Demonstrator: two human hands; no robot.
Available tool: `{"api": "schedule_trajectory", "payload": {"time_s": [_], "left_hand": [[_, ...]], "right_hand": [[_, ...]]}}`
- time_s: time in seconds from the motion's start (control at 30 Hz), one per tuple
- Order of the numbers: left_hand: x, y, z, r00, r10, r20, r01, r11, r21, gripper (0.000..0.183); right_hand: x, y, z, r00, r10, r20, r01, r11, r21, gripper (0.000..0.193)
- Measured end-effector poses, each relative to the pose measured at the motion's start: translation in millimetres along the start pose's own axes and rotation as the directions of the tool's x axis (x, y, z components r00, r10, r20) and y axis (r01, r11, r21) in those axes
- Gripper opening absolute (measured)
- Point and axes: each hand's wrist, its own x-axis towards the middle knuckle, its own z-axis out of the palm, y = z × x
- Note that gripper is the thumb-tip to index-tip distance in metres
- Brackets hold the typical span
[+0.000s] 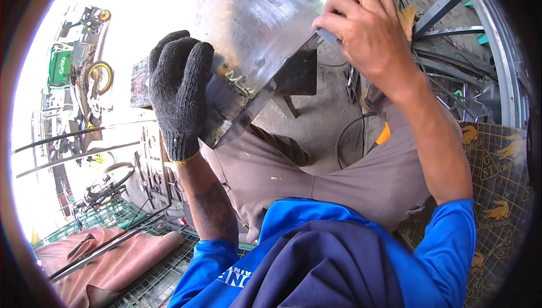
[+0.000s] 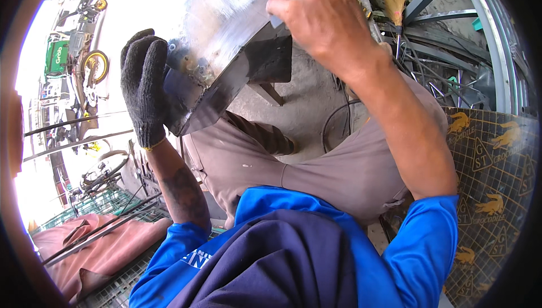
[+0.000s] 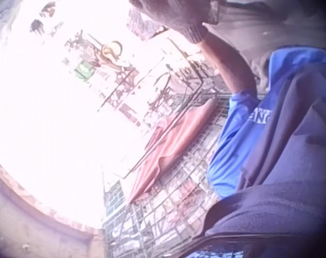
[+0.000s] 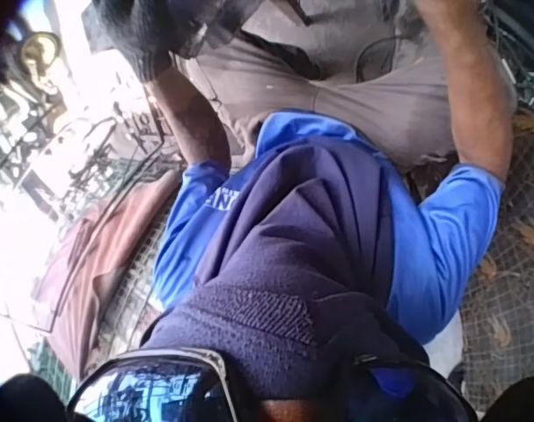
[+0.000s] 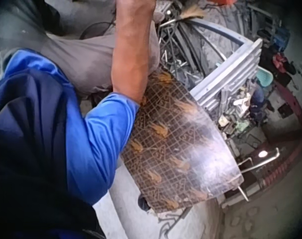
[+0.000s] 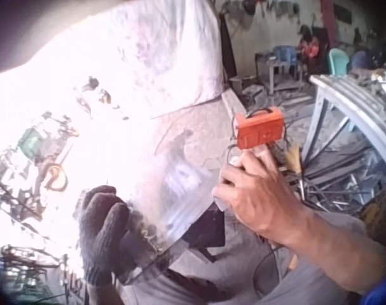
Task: Sanding the edges and surface of a custom-cut metal sheet to smooth the finish.
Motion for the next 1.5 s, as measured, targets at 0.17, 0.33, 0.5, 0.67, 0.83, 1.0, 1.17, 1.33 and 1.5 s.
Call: {"api": "schedule_trajectory", "payload": {"time_s": [0.17, 0.33, 0.5, 0.67, 0.83, 1.0, 1.17, 1.33, 1.5], "left_hand": [[2, 3, 5, 0.987, -0.162, -0.013, 0.161, 0.983, -0.086, 0.019], [0, -6, 1, 0.998, -0.061, 0.006, 0.061, 0.998, -0.026, 0.020], [2, -23, -2, 0.963, 0.237, 0.124, -0.262, 0.934, 0.243, 0.017], [5, -34, -2, 0.972, 0.217, 0.090, -0.230, 0.954, 0.190, 0.019], [5, -38, -4, 0.954, 0.282, 0.105, -0.298, 0.929, 0.219, 0.020], [1, -28, -1, 0.996, -0.084, 0.020, 0.086, 0.993, -0.075, 0.025], [1, -21, 5, 0.990, -0.140, 0.008, 0.139, 0.980, -0.140, 0.026], [3, -23, 1, 0.998, -0.052, 0.017, 0.053, 0.998, -0.034, 0.025], [-1, -19, 3, 0.988, -0.155, -0.016, 0.150, 0.975, -0.162, 0.025]], "right_hand": [[-2, 12, 4, 0.998, 0.062, -0.016, -0.063, 0.996, -0.062, 0.026], [7, 49, -1, 0.978, 0.208, -0.029, -0.210, 0.964, -0.161, 0.026], [0, 49, 1, 0.969, 0.245, 0.043, -0.249, 0.954, 0.167, 0.020], [-6, 45, 16, 0.988, 0.129, -0.086, -0.131, 0.991, -0.022, 0.029], [0, 29, 19, 0.996, 0.073, -0.051, -0.070, 0.995, 0.068, 0.030], [2, 18, 6, 1.000, 0.004, -0.014, -0.003, 1.000, 0.020, 0.027], [2, 36, 3, 0.997, 0.068, 0.028, -0.067, 0.997, -0.026, 0.022], [7, 56, -8, 0.982, 0.180, 0.062, -0.191, 0.918, 0.347, 0.021], [6, 47, -4, 0.951, 0.256, 0.175, -0.310, 0.826, 0.471, 0.024]]}}
